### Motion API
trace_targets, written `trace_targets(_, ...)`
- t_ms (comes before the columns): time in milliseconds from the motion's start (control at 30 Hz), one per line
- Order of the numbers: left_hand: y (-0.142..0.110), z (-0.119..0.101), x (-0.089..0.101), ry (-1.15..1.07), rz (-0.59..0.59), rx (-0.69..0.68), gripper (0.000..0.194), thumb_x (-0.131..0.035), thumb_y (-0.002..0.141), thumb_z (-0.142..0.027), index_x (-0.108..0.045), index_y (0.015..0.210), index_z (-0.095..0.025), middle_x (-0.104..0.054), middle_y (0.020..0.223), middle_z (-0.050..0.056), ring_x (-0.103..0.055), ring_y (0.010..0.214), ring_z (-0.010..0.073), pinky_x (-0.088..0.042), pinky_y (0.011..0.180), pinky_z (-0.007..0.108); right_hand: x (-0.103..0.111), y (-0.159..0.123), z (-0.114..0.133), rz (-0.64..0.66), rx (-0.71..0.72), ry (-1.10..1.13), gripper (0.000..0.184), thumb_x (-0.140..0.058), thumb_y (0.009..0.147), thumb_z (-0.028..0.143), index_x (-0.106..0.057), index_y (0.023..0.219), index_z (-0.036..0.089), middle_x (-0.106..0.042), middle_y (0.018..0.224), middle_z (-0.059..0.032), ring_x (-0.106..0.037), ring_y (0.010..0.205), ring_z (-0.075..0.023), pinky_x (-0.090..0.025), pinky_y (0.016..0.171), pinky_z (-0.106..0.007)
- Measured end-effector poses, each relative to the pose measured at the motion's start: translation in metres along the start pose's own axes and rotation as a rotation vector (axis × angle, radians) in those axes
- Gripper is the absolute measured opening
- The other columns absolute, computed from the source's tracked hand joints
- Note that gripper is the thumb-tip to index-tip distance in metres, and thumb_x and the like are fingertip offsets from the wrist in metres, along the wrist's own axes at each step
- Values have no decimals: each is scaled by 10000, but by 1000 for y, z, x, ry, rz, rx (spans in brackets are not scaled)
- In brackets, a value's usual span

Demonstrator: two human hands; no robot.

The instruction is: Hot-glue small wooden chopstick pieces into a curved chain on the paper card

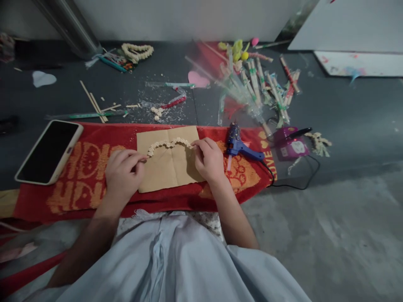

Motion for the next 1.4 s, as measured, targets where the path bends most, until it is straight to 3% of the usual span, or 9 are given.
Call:
trace_targets(100,18,-3,7,38,77,-6,292,-561,867,-102,-803,941,-246,-751,950,69,-669,956,265,-538,890,401,0,-1,-1,-5,-5,16,221,-515,997,194,-721,928,233,-715,863,-61,-662,769,-207,-536,725,-337)
trace_targets(200,50,2,7,106,188,-3,299,-558,879,-157,-802,1036,-229,-766,1033,97,-666,1031,296,-533,918,409,-1,-1,-1,5,-19,11,204,-524,989,201,-715,930,240,-724,873,-67,-673,795,-223,-544,743,-356)
trace_targets(333,106,21,-10,156,380,-19,278,-560,882,-178,-812,992,-218,-775,1003,108,-668,1000,314,-516,928,430,-1,-1,-2,8,-29,8,197,-513,990,206,-702,946,240,-714,859,-63,-661,779,-217,-537,731,-351)
trace_targets(533,161,52,-45,193,433,19,339,-577,893,-183,-834,1113,-195,-756,1092,163,-664,1064,353,-503,977,470,1,1,0,50,-1,18,189,-515,981,178,-696,973,232,-709,857,-56,-629,720,-193,-504,664,-321)
trace_targets(733,175,68,-66,115,441,-24,355,-592,858,-145,-834,1101,-237,-726,1028,129,-642,1055,325,-469,1046,471,1,2,2,23,60,25,190,-519,973,156,-697,965,222,-712,840,-52,-648,749,-194,-505,684,-315)
trace_targets(967,183,69,-73,137,474,-73,283,-600,863,-213,-820,1039,-238,-724,1050,131,-634,1061,320,-483,1036,469,1,2,2,36,31,23,190,-521,954,144,-696,960,217,-704,835,-51,-625,719,-188,-496,672,-315)
trace_targets(1100,186,63,-65,141,481,-68,233,-592,893,-223,-790,1014,-215,-716,1064,143,-635,1088,320,-482,1019,455,0,2,0,61,-1,24,193,-515,966,170,-701,968,223,-710,859,-55,-623,727,-190,-504,690,-323)
trace_targets(1233,185,59,-44,127,486,34,197,-583,916,-209,-751,1006,-162,-709,1103,139,-625,1131,298,-455,1062,433,0,2,-1,64,-15,24,198,-513,969,178,-705,974,224,-716,874,-58,-642,764,-196,-511,712,-328)
trace_targets(1400,180,62,-21,14,503,128,246,-543,988,-297,-696,967,-106,-679,955,56,-593,999,204,-440,984,349,-1,2,0,35,30,36,200,-512,967,161,-703,964,217,-717,862,-56,-658,776,-192,-507,702,-311)
Point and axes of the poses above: each hand's wrist, its own y-axis towards the middle knuckle, its own x-axis out of the back of the hand, z = x × y, the point moved 3 cm from there along y, towards the middle knuckle
